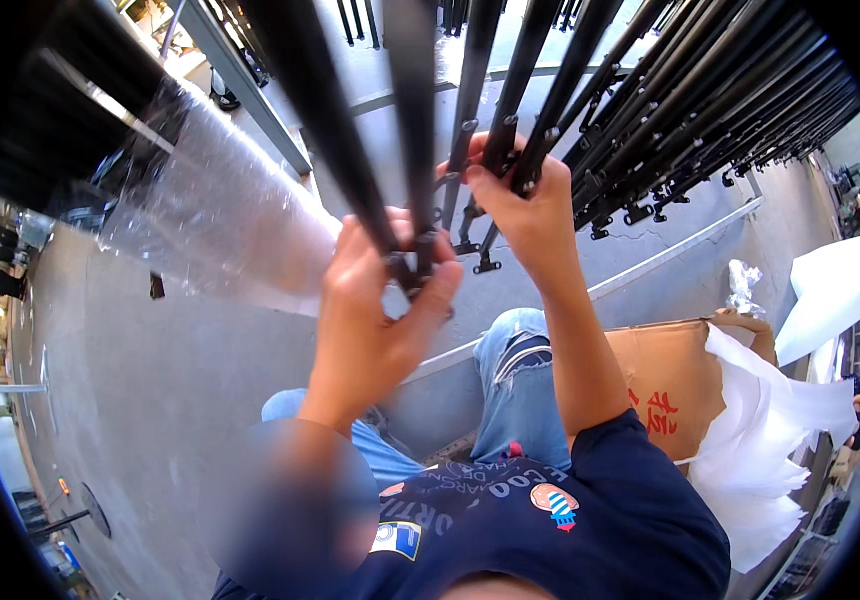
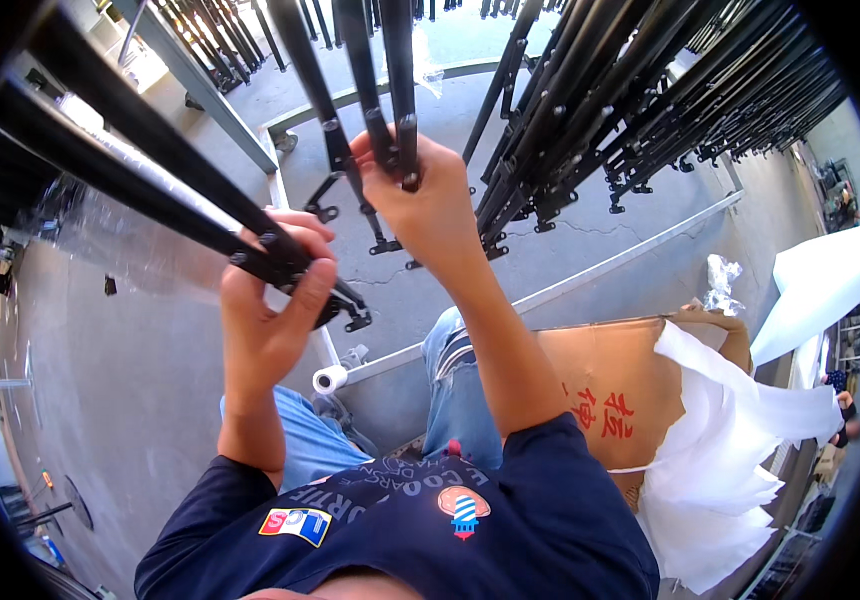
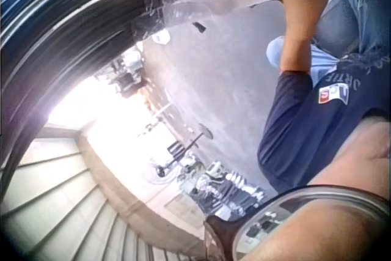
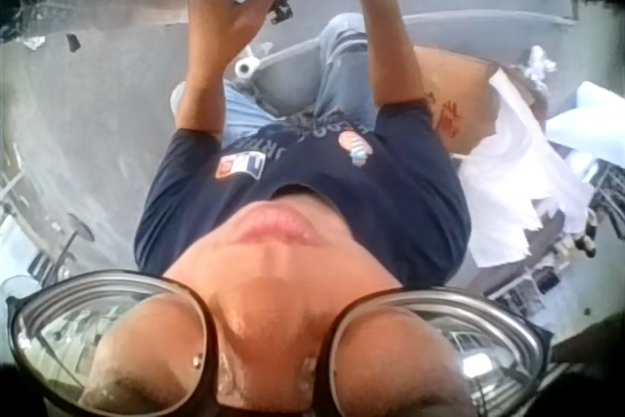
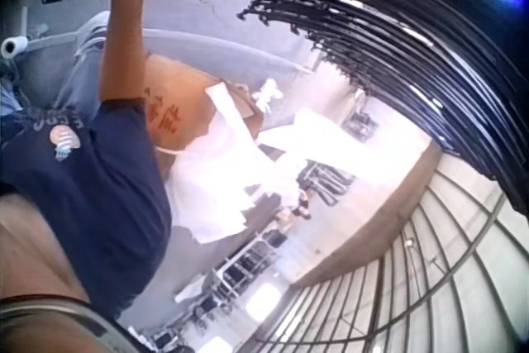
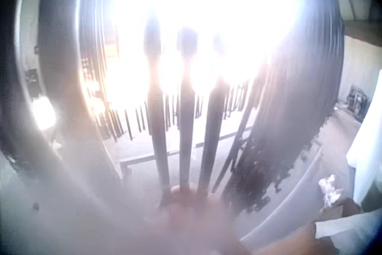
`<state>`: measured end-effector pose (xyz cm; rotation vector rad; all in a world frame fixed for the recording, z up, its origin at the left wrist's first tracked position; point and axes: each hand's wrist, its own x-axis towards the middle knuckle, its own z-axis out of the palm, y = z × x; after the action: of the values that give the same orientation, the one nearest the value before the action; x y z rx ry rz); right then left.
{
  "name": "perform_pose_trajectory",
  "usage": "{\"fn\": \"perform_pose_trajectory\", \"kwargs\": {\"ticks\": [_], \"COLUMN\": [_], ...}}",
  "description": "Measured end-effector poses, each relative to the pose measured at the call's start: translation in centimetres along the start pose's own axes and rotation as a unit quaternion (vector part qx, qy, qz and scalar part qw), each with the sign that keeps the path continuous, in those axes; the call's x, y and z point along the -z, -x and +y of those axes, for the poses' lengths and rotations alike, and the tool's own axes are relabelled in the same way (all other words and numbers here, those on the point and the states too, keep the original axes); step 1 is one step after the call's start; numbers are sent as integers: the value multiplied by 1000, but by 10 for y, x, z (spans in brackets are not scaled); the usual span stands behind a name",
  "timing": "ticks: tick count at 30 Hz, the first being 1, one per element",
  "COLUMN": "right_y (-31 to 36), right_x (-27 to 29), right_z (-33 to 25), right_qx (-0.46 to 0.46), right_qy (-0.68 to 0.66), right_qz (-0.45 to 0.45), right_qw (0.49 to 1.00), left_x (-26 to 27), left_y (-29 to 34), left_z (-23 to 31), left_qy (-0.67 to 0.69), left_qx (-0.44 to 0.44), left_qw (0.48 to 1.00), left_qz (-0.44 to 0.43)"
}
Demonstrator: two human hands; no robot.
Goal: The person gathers several black metal rods from a rack, places a foam sheet over the ends, and secures them by wrapping plastic stretch film around the bundle.
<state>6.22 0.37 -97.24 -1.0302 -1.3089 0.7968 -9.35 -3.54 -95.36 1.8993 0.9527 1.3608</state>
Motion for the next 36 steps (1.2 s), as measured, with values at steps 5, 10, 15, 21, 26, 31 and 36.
{"fn": "perform_pose_trajectory", "kwargs": {"ticks": [5,10,15,21,26,31,36], "right_y": [2,5,7,3,19,4,10], "right_x": [17,20,9,11,8,2,6], "right_z": [4,-9,4,0,5,23,6], "right_qx": [-16,-5,-45,4,31,10,23], "right_qy": [-33,-112,-194,44,-20,-17,-32], "right_qz": [-58,-193,-257,-201,-204,-234,-186], "right_qw": [998,975,946,979,978,972,982], "left_x": [20,20,4,19,12,-4,-16], "left_y": [24,-2,-15,-32,-25,-22,-42], "left_z": [15,-10,-13,3,0,-6,-32], "left_qy": [152,75,119,-18,123,224,211], "left_qx": [84,26,62,73,31,99,68], "left_qw": [985,997,990,982,983,965,971], "left_qz": [13,11,-49,-174,-130,-96,-93]}}
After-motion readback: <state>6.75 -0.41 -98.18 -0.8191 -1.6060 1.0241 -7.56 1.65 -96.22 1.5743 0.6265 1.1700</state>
